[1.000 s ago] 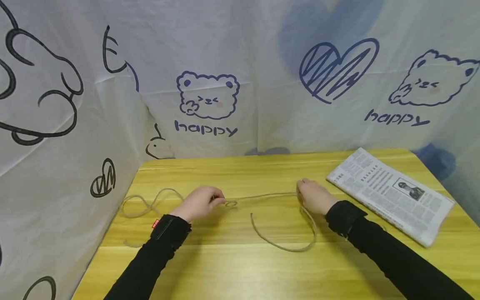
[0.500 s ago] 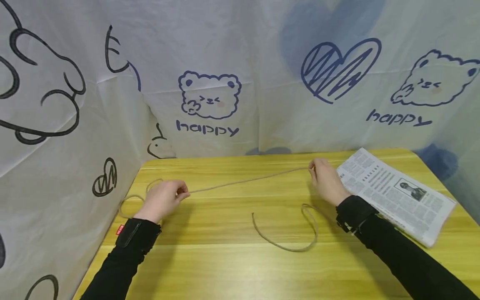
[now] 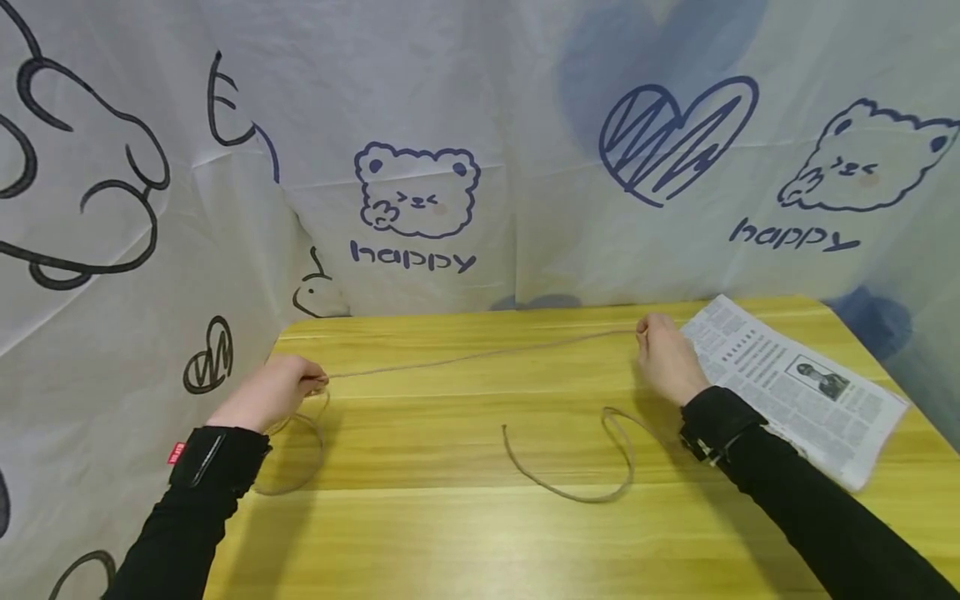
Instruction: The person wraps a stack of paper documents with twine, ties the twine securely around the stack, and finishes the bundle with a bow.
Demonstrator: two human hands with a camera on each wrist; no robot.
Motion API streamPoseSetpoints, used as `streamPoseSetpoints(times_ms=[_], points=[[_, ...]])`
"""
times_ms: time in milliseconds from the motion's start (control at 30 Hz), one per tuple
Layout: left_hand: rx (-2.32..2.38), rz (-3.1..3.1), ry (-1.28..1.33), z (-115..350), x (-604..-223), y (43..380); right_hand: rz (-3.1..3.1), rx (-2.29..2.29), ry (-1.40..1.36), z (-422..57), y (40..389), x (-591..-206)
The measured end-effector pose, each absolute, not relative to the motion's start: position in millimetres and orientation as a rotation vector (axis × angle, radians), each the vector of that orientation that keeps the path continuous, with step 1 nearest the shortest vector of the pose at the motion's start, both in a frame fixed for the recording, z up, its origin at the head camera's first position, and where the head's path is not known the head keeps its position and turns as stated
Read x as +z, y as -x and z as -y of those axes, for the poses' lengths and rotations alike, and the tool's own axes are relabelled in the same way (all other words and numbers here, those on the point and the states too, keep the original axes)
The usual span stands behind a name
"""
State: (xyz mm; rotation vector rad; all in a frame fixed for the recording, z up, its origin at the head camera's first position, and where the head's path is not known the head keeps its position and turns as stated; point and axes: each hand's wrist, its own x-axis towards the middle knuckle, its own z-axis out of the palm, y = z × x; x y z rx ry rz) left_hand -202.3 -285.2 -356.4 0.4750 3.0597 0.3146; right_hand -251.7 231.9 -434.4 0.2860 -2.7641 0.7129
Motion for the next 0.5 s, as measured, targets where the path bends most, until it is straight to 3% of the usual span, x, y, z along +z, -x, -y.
streamPoseSetpoints(times_ms=[333, 500], points=[[0.329, -3.936, -0.431, 271.0, -311.7, 199.6, 2.660, 0.817, -0.416, -217.1, 255.0, -434.8], [0.239, -3.894, -0.470, 256.5, -325.9, 202.4, 2.638, 0.829, -0.488, -205.4, 256.1, -438.4]])
